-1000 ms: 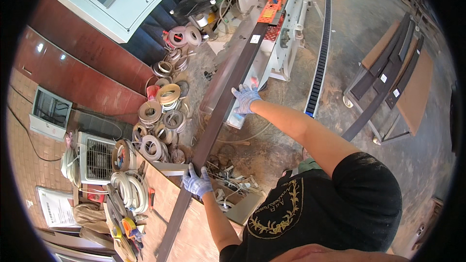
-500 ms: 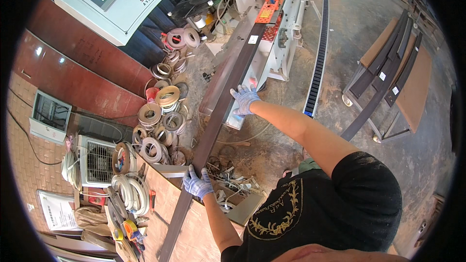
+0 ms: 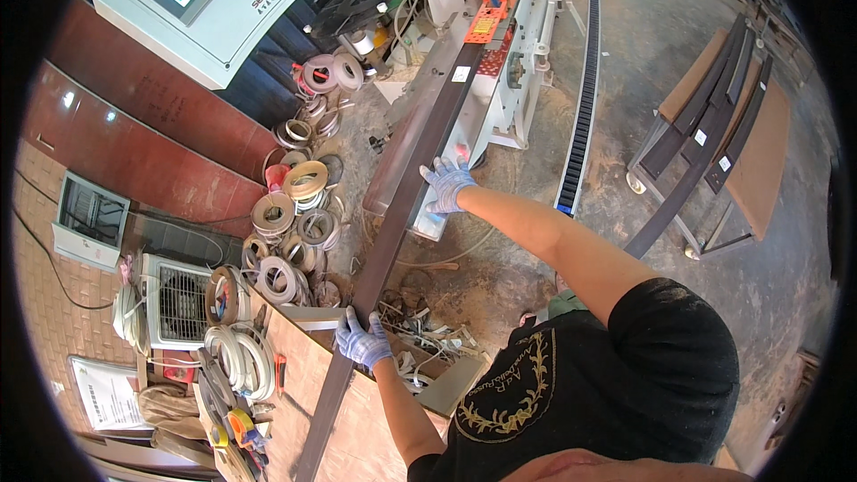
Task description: The person repeatedly picks up long dark wooden planks, places them on a conveyor belt sander, and pushes them through the machine. After each pass, the person removes the plank and stacks it with others on a nearby table.
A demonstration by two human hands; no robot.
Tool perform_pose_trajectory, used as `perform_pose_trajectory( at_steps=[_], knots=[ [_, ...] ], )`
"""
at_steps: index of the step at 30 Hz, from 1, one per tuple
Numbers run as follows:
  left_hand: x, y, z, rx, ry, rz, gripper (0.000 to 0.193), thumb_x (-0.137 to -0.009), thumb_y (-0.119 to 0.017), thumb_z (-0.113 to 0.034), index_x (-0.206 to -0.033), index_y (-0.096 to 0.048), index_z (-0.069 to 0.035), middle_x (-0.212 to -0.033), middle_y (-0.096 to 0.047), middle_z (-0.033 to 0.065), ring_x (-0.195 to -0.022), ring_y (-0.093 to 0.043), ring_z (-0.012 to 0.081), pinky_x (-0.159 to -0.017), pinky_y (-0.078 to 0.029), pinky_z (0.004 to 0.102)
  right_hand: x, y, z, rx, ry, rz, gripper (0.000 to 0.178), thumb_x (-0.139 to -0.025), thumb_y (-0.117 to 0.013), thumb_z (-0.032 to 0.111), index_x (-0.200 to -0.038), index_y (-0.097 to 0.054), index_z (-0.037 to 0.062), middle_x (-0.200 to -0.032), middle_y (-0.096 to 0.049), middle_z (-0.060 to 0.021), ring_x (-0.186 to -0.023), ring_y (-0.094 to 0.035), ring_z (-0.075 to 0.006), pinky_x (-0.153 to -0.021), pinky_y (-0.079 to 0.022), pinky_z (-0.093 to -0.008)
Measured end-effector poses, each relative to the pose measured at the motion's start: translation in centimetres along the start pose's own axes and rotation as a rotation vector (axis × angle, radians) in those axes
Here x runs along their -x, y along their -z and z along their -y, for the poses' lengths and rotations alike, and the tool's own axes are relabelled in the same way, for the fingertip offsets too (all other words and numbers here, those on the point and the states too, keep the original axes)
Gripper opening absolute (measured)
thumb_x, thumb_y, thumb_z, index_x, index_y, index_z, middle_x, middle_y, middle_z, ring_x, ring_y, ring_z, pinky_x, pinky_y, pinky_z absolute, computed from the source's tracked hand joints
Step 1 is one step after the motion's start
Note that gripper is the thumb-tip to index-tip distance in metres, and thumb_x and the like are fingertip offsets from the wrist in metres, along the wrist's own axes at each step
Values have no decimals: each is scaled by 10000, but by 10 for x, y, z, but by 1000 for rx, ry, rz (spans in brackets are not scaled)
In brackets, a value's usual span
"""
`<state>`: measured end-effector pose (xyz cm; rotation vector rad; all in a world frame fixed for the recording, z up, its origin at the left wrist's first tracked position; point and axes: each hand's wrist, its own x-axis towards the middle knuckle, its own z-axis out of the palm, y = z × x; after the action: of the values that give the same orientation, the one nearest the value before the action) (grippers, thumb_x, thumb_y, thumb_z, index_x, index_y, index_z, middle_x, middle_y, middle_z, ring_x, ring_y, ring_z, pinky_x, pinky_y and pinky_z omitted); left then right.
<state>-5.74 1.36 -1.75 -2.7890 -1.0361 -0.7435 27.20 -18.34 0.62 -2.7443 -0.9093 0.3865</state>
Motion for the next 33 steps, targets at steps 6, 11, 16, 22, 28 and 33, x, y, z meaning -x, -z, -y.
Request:
perform_pose_trajectory(
  at_steps=[6,11,16,22,28,33],
  knots=[
    [1,1,0,15,8,5,542,-733,-726,-384,-1212,-620,-155,-1212,-567,116,-1119,-509,325,-954,-412,454,-1,-2,-1,-4,5,3,964,-764,-614,590,-1504,-169,163,-1541,-179,-186,-1434,-145,-342,-1101,-114,-593],
    [0,2,-1,12,4,15,546,-735,-726,-379,-1221,-613,-157,-1217,-567,115,-1124,-507,324,-959,-409,450,-1,-2,-1,-3,4,1,962,-766,-612,589,-1504,-165,165,-1539,-182,-185,-1434,-142,-345,-1102,-107,-593],
    [0,2,0,13,5,14,548,-734,-732,-370,-1224,-611,-158,-1221,-566,112,-1125,-507,320,-963,-407,445,-3,-4,-2,-6,6,-3,960,-768,-612,585,-1505,-162,166,-1540,-181,-185,-1434,-140,-346,-1102,-105,-594],
    [0,4,-2,-29,-23,-13,533,-751,-713,-370,-1230,-605,-163,-1169,-577,120,-1078,-531,317,-927,-439,434,-3,-3,-1,-6,1,12,960,-770,-610,583,-1507,-155,170,-1544,-170,-183,-1436,-134,-343,-1104,-104,-596],
    [-1,6,-4,-14,-5,9,542,-742,-724,-356,-1234,-604,-164,-1167,-576,119,-1082,-530,314,-935,-434,432,-2,-3,-2,3,5,9,963,-770,-606,592,-1507,-153,170,-1543,-173,-183,-1436,-135,-344,-1101,-111,-602],
    [0,4,-2,7,8,2,536,-718,-751,-352,-1203,-627,-162,-1192,-566,102,-1093,-521,312,-938,-427,439,-1,-2,-1,11,11,10,965,-771,-597,604,-1508,-152,169,-1540,-182,-185,-1435,-140,-342,-1097,-115,-605]
  ],
)
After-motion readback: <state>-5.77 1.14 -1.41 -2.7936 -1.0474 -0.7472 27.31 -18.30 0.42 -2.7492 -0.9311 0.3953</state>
